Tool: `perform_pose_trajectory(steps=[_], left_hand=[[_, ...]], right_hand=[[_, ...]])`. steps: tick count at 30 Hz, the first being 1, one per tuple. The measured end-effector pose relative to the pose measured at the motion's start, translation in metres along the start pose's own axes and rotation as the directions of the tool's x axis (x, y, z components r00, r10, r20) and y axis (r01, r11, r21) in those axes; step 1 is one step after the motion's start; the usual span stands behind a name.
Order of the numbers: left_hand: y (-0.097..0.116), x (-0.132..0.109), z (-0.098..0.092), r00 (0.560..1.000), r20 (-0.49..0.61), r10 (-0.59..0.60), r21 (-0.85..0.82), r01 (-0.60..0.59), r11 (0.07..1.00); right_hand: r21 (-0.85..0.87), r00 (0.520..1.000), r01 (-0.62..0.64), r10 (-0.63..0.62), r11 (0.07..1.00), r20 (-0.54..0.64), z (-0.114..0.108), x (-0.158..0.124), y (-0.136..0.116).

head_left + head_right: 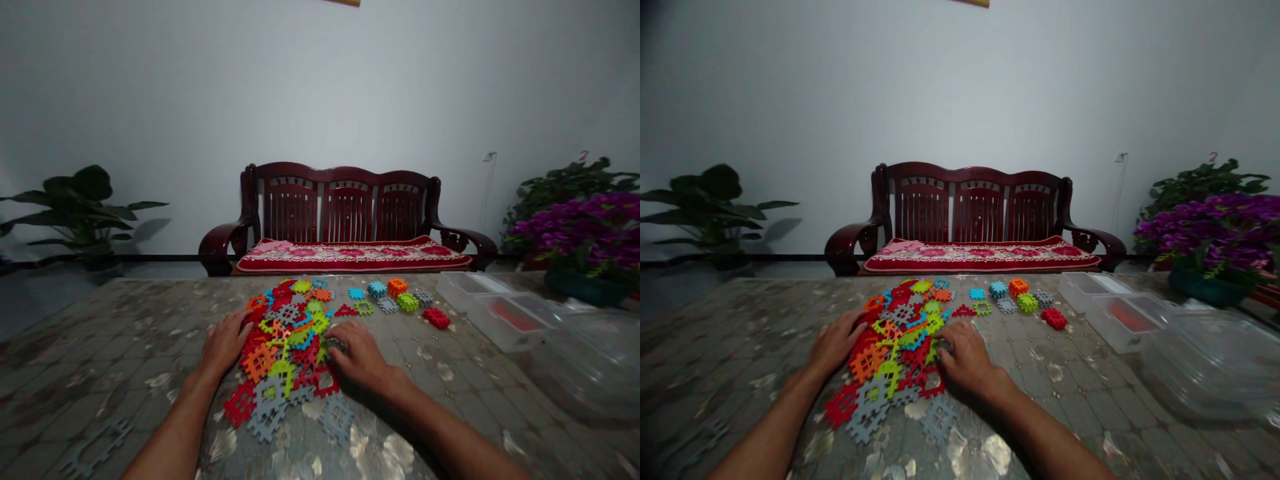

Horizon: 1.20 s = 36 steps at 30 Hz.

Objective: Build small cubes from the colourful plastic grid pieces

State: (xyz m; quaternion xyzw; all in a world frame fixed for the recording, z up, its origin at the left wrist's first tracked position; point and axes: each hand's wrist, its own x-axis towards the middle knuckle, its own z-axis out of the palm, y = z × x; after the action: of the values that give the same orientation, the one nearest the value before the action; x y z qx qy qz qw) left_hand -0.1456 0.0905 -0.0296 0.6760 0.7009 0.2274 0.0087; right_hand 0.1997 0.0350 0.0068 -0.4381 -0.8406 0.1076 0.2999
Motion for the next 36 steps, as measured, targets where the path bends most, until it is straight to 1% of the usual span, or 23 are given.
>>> perform_pose_trajectory(steps=[2,5,9,14,16,19,21,22,24,26,28,30,32,34,36], left_hand=[[0.002,0.001,0.000,1.000,-0.010,-0.015,-0.047,0.015,0.999],[0.006,0.003,0.000,1.000,-0.012,-0.011,-0.135,0.009,0.991],[0.009,0.006,-0.001,1.000,0.011,-0.009,-0.207,0.011,0.978],[0.009,0.007,-0.001,0.999,0.018,-0.026,-0.231,0.030,0.973],[0.008,0.007,0.000,1.000,0.017,-0.023,-0.230,0.027,0.973],[0.005,0.007,0.003,1.000,0.019,-0.014,-0.226,0.018,0.974],[0.003,0.006,0.004,1.000,0.014,-0.012,-0.225,0.014,0.974],[0.002,0.006,0.005,1.000,0.009,-0.010,-0.227,0.012,0.974],[0.000,0.006,0.006,1.000,0.003,-0.003,-0.232,0.004,0.973],[0.000,0.006,0.006,1.000,0.003,0.003,-0.237,-0.002,0.972],[0.000,0.007,0.005,1.000,0.006,0.009,-0.242,-0.007,0.970],[0.001,0.007,0.005,1.000,0.008,0.010,-0.253,-0.008,0.968],[0.001,0.008,0.005,1.000,0.007,0.015,-0.272,-0.012,0.962],[0.000,0.009,0.007,1.000,0.006,0.023,-0.297,-0.021,0.955],[-0.001,0.011,0.009,1.000,-0.006,0.018,-0.321,-0.019,0.947]], right_hand=[[-0.029,0.999,0.023,-0.022,0.999,0.033,0.006,0.006,-0.004],[-0.060,0.994,0.092,-0.088,0.994,0.066,0.013,0.014,-0.006],[-0.124,0.980,0.195,-0.188,0.973,0.068,0.021,0.023,-0.005],[-0.226,0.953,0.300,-0.298,0.927,0.045,0.030,0.025,-0.003],[-0.208,0.942,0.333,-0.335,0.920,0.027,0.028,0.023,-0.002],[-0.092,0.939,0.339,-0.343,0.936,-0.029,0.020,0.017,0.000],[0.014,0.955,0.286,-0.284,0.958,-0.079,0.012,0.012,0.003],[0.068,0.967,0.239,-0.231,0.969,-0.104,0.008,0.009,0.005],[0.178,0.986,0.111,-0.086,0.978,-0.143,-0.001,0.005,0.011],[0.274,0.983,-0.024,0.073,0.961,-0.171,-0.012,0.001,0.022],[0.318,0.957,-0.139,0.210,0.938,-0.199,-0.026,-0.003,0.039],[0.308,0.918,-0.255,0.330,0.916,-0.220,-0.042,-0.010,0.061],[0.258,0.884,-0.373,0.426,0.891,-0.192,-0.058,-0.018,0.086],[0.151,0.860,-0.463,0.484,0.873,-0.161,-0.069,-0.029,0.107],[-0.006,0.827,-0.542,0.532,0.840,-0.183,-0.074,-0.038,0.120]])
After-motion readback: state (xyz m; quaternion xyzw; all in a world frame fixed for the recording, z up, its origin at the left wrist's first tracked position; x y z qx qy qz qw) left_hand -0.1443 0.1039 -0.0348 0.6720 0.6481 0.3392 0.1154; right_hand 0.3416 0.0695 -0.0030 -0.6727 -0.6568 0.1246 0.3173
